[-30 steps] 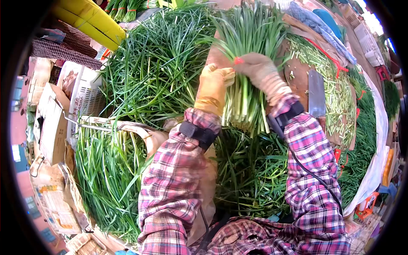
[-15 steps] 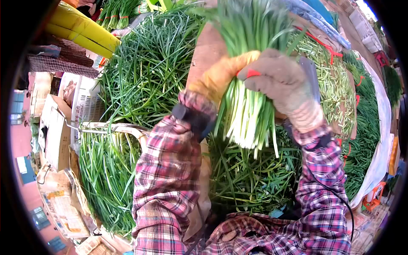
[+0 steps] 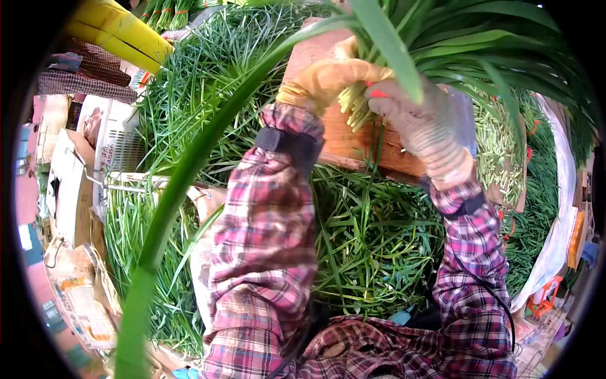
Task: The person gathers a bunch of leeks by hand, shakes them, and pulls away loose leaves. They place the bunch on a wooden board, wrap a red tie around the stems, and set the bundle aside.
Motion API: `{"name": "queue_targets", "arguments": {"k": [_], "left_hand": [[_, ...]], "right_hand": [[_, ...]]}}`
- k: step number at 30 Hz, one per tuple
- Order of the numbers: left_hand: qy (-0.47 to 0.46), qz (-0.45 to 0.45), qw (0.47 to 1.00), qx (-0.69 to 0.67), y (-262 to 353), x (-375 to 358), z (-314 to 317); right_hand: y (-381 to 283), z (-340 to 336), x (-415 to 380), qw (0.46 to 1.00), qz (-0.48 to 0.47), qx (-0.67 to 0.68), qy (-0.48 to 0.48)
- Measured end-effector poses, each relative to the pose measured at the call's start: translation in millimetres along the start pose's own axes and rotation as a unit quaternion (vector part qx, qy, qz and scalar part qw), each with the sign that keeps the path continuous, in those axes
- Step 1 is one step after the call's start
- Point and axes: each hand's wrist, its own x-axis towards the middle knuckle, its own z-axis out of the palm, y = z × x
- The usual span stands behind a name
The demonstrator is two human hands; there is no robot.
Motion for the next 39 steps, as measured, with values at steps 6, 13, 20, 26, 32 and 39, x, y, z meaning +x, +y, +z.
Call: {"name": "queue_targets", "arguments": {"k": [6, 13, 20, 26, 32, 39], "left_hand": [[0.026, -0.018, 0.995, 0.092, 48.6, 15.6, 32.2], [-0.016, -0.029, 0.986, 0.161, 54.2, 19.9, 18.4], [-0.101, -0.158, 0.896, 0.403, 40.5, -11.5, 0.0], [-0.071, -0.229, 0.747, 0.621, 20.2, -44.9, 31.5], [-0.040, -0.229, 0.686, 0.689, -7.9, -45.1, 33.1], [-0.030, -0.157, 0.588, 0.793, -13.1, -30.1, 25.8]], "right_hand": [[-72.8, -14.9, 25.6, 0.988, 0.027, 0.011, 0.152], [-81.2, -11.2, 9.0, 0.921, 0.248, 0.138, 0.266], [-14.6, 12.9, 0.1, 0.824, 0.397, 0.296, 0.274], [4.7, 26.5, 4.6, 0.787, 0.443, 0.334, 0.271], [30.4, 24.6, 4.4, 0.729, 0.469, 0.416, 0.277], [30.9, 27.7, -3.0, 0.659, 0.476, 0.465, 0.350]]}}
